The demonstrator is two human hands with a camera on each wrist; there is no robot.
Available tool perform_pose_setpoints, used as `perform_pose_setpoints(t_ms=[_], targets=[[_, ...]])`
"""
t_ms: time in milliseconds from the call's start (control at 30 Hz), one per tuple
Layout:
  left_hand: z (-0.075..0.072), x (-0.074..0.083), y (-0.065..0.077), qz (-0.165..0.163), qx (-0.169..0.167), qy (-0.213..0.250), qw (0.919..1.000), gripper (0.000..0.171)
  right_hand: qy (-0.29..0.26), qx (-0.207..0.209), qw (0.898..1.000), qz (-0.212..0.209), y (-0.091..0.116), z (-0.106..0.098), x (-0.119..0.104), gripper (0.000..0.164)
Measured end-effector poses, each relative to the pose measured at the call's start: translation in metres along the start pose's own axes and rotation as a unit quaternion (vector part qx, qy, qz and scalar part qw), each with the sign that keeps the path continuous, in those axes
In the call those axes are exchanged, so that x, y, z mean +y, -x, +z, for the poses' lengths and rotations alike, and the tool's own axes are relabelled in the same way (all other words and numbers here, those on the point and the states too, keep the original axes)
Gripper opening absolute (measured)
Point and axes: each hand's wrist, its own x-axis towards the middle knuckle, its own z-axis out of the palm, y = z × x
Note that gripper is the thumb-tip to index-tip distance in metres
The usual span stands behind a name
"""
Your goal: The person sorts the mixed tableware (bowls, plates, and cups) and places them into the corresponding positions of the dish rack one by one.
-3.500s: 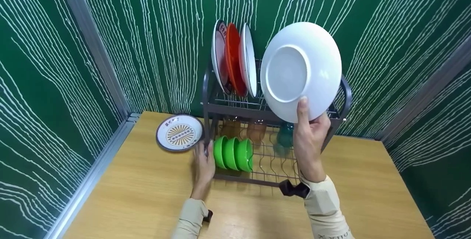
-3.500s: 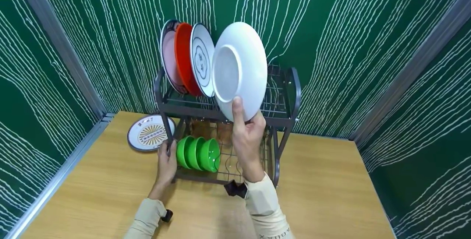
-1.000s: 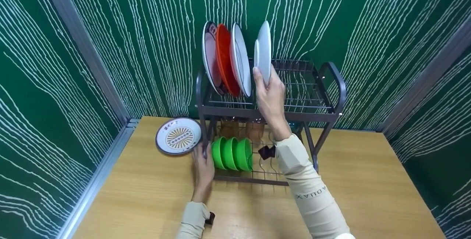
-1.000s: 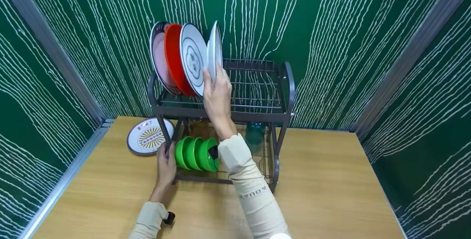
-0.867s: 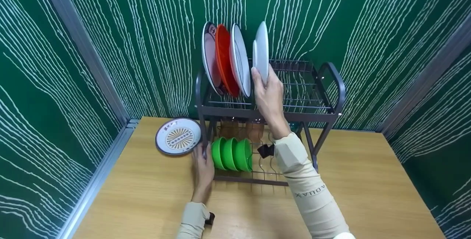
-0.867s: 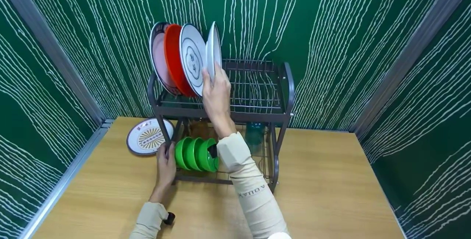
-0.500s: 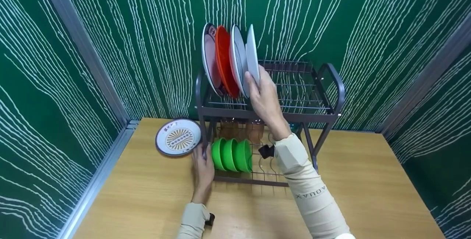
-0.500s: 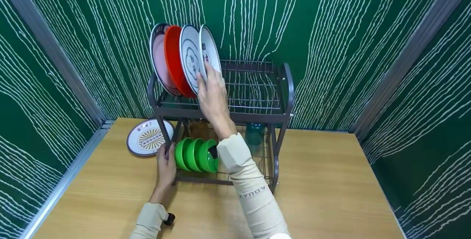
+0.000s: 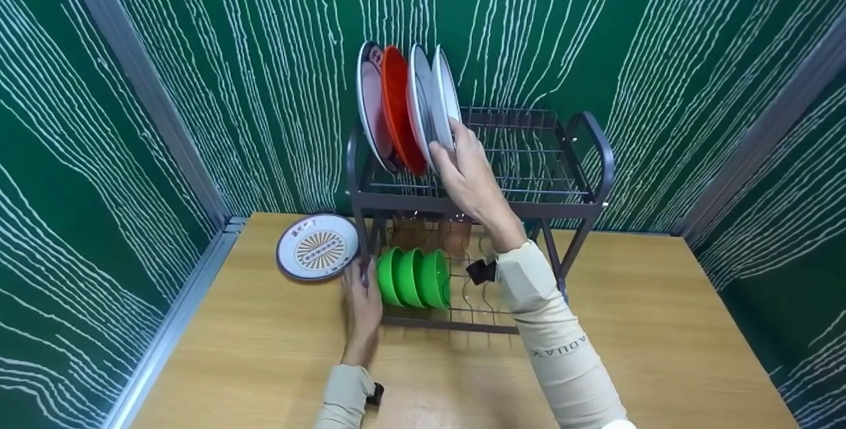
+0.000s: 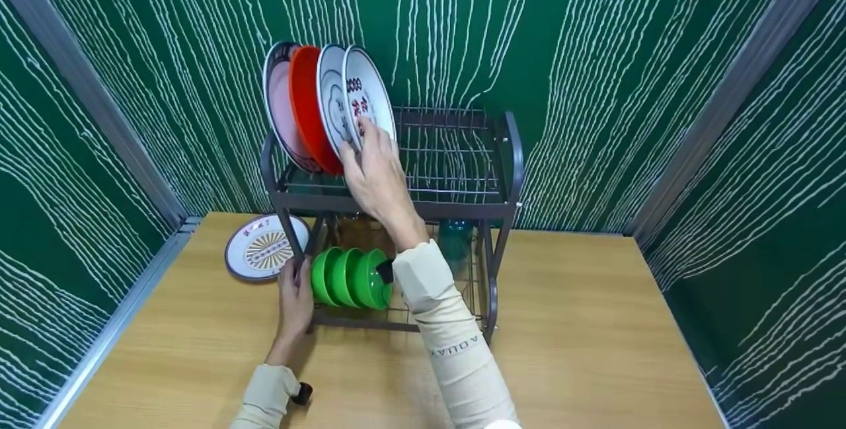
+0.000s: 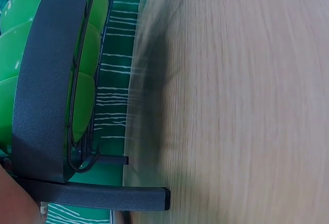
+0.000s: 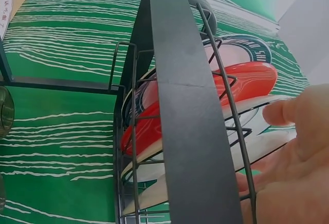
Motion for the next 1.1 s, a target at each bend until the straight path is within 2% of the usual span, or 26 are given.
perform_pose_setpoints(t_ms=[167,400,633,733,800,967,1100], targets=[[-0.002,-0.001,-0.001,0.021,0.000,-0.010,0.9997,0.019,-0.010,0.000,1.000,-0.005,0.001,0.000,0.001,0.052],[-0.003,-0.001,0.001,0.002,-0.009,-0.006,0.9999,0.022,-0.016,0.004,1.000,-0.005,0.002,0.000,0.001,0.051],[-0.003,0.001,-0.001,0.014,-0.004,-0.024,0.9996,0.020,-0.014,0.012,1.000,-0.015,0.004,-0.001,0.003,0.051],[-0.002,0.002,-0.001,0.009,-0.007,-0.021,0.9997,0.019,-0.024,0.015,0.999,-0.019,0.007,-0.003,0.001,0.051],[-0.003,0.002,-0.001,0.003,-0.009,-0.021,0.9997,0.019,-0.033,0.020,0.999,-0.027,0.010,-0.004,-0.003,0.051],[-0.004,0.003,-0.002,-0.009,-0.015,-0.023,0.9996,0.019,-0.048,0.039,0.996,-0.056,0.025,-0.009,-0.032,0.049],[-0.007,0.003,-0.001,-0.006,-0.022,0.001,0.9997,0.019,-0.047,0.055,0.995,-0.072,0.038,-0.011,-0.043,0.048]])
